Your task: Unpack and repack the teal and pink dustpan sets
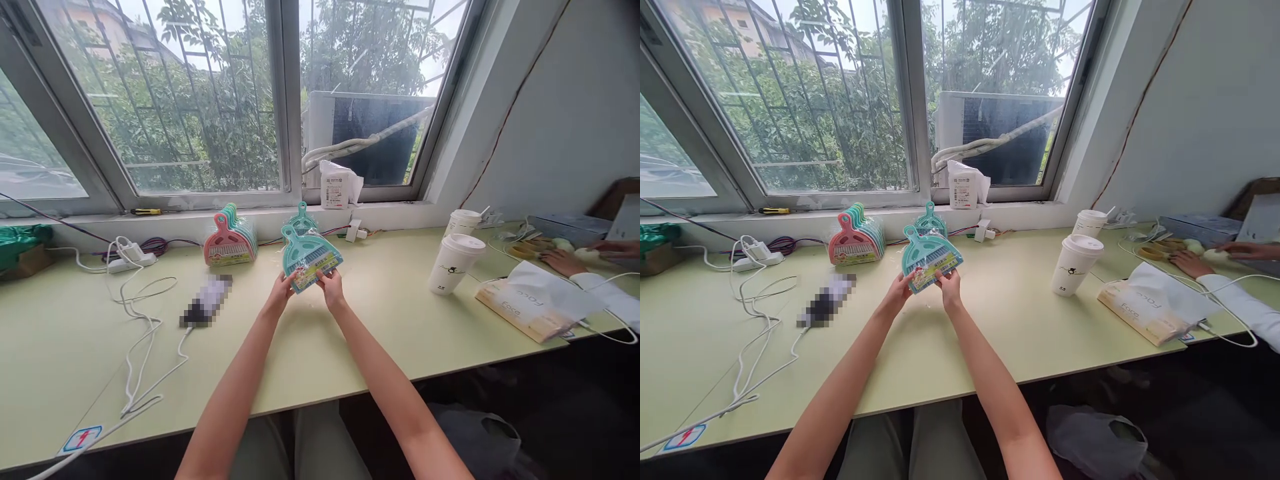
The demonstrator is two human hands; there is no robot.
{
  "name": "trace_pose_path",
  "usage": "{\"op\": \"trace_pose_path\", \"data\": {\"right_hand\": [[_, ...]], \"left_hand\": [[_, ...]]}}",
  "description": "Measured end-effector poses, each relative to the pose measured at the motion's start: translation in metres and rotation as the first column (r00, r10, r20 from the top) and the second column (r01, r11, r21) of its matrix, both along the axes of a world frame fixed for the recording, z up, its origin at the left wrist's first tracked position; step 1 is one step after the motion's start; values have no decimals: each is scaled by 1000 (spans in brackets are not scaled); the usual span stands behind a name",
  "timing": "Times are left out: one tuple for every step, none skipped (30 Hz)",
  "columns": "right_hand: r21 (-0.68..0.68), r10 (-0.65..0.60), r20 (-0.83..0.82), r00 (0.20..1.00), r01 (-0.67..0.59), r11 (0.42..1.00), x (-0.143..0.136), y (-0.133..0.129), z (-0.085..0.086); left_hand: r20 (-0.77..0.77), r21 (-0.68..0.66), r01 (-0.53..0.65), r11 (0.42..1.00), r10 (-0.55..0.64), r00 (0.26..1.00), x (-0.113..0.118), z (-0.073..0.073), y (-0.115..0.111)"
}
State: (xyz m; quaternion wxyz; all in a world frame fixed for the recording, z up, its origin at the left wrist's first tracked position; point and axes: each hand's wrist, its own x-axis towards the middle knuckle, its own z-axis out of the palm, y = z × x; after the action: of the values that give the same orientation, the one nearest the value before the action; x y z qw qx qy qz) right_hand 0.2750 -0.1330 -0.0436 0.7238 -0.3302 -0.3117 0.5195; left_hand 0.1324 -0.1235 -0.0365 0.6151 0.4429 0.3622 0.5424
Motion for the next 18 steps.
{"op": "trace_pose_path", "data": {"right_hand": [[3, 18, 13, 1000, -18, 1000, -3, -1, -1], [4, 19, 20, 1000, -19, 1000, -5, -1, -2], [3, 6, 22, 1000, -6, 1000, -6, -1, -3], [1, -12, 18, 1000, 12, 1000, -6, -1, -4], [-1, -27, 11, 1000, 27, 1000, -6, -1, -5], [-3, -34, 5, 999, 34, 999, -5, -1, -5], [-2, -32, 3, 999, 32, 999, -3, 0, -5], [-2, -22, 5, 1000, 22, 1000, -1, 1, -5], [-6, -6, 13, 1000, 6, 1000, 1, 1, -4], [-21, 13, 24, 1000, -13, 1000, 3, 2, -3], [-47, 43, 44, 998, -41, 998, 6, 3, -2], [-82, 85, 72, 994, -79, 994, 10, 4, -1], [-121, 140, 108, 984, -127, 984, 14, 4, 1], [-161, 209, 151, 966, -185, 969, 20, 4, 2], [-199, 283, 198, 938, -244, 949, 26, 4, 3], [-236, 342, 253, 905, -285, 929, 32, 4, 4], [-269, 358, 319, 877, -278, 922, 38, 4, 4], [-285, 322, 408, 854, -216, 934, 44, 4, 4]], "left_hand": [[27, -1, -30, 1000, 30, 999, 0, -2, 1], [42, -4, -60, 998, 60, 997, 2, -4, 1], [50, -7, -83, 997, 83, 995, 5, -6, 0], [58, -7, -90, 996, 90, 994, 8, -8, -1], [65, -3, -84, 996, 84, 994, 11, -9, -2], [69, 1, -74, 997, 74, 995, 14, -10, -4], [66, 1, -64, 998, 64, 996, 16, -10, -5], [57, -2, -60, 998, 60, 997, 17, -9, -6], [40, -9, -59, 998, 59, 997, 18, -8, -7], [12, -18, -55, 998, 55, 998, 17, -6, -8], [-23, -28, -53, 998, 53, 998, 16, -5, -8], [-61, -33, -60, 998, 58, 996, 14, -3, -8], [-100, -36, -81, 996, 78, 992, 11, -1, -8], [-135, -37, -113, 993, 107, 985, 8, 1, -6], [-163, -40, -153, 987, 144, 976, 5, 2, -5], [-179, -47, -197, 979, 186, 966, 1, 3, -2], [-182, -60, -241, 969, 226, 957, -4, 4, 0], [-172, -80, -279, 957, 263, 949, -9, 5, 3]]}}
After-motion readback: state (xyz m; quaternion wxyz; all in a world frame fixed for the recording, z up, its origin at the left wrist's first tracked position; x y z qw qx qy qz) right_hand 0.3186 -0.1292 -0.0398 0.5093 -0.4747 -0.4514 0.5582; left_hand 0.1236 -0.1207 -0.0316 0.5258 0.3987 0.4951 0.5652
